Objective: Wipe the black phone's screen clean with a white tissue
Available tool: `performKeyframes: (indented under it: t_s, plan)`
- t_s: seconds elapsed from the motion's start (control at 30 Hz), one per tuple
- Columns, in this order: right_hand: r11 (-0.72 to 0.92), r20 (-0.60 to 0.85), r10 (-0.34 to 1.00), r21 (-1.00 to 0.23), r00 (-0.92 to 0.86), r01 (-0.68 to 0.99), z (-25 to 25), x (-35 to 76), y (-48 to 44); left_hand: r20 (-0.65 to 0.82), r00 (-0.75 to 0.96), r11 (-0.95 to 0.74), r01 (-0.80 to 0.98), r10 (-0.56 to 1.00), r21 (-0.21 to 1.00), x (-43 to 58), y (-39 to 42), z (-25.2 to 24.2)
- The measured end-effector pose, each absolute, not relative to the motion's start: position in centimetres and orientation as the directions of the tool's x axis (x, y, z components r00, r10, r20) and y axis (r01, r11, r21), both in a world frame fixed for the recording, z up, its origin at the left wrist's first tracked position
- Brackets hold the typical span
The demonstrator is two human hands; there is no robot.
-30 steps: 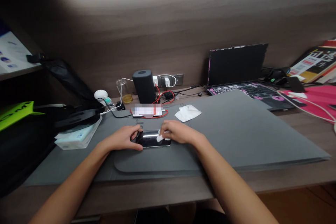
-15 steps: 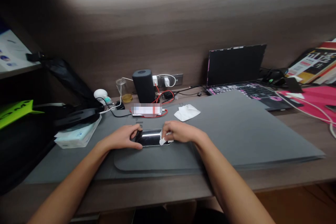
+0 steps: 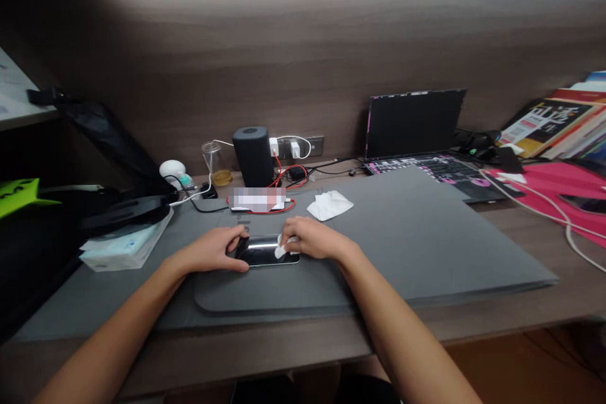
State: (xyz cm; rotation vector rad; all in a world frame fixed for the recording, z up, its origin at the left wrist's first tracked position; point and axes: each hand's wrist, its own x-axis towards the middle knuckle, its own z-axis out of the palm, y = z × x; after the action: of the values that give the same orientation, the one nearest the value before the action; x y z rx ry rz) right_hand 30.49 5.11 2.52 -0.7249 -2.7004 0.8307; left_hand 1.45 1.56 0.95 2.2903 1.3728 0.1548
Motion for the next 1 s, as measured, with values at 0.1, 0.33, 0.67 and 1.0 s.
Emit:
performKeyframes:
  t_s: [0.1, 0.33, 0.67, 1.0]
  plan:
    - [0.724, 0.062, 0.532, -0.550, -0.844, 0.416, 2.51, 30.30, 5.01, -0.140, 0.498, -0.397, 0.805, 0.856, 0.441, 1.49, 1.54, 1.01]
    - [0.714, 0.016, 0.499, -0.575, -0.866, 0.401, 2.75, 30.39, 4.91, -0.136, 0.496, -0.395, 0.804, 0.857, 0.444, 1.54, 1.48, 1.14]
    - [0.712, 0.055, 0.534, -0.568, -0.844, 0.413, 2.37, 30.13, 4.91, -0.118, 0.495, -0.404, 0.806, 0.861, 0.433, 1.52, 1.48, 0.98]
    - [0.705, 0.084, 0.512, -0.609, -0.855, 0.362, 2.40, 29.86, 5.23, -0.080, 0.476, -0.408, 0.819, 0.876, 0.404, 1.63, 1.33, 1.31]
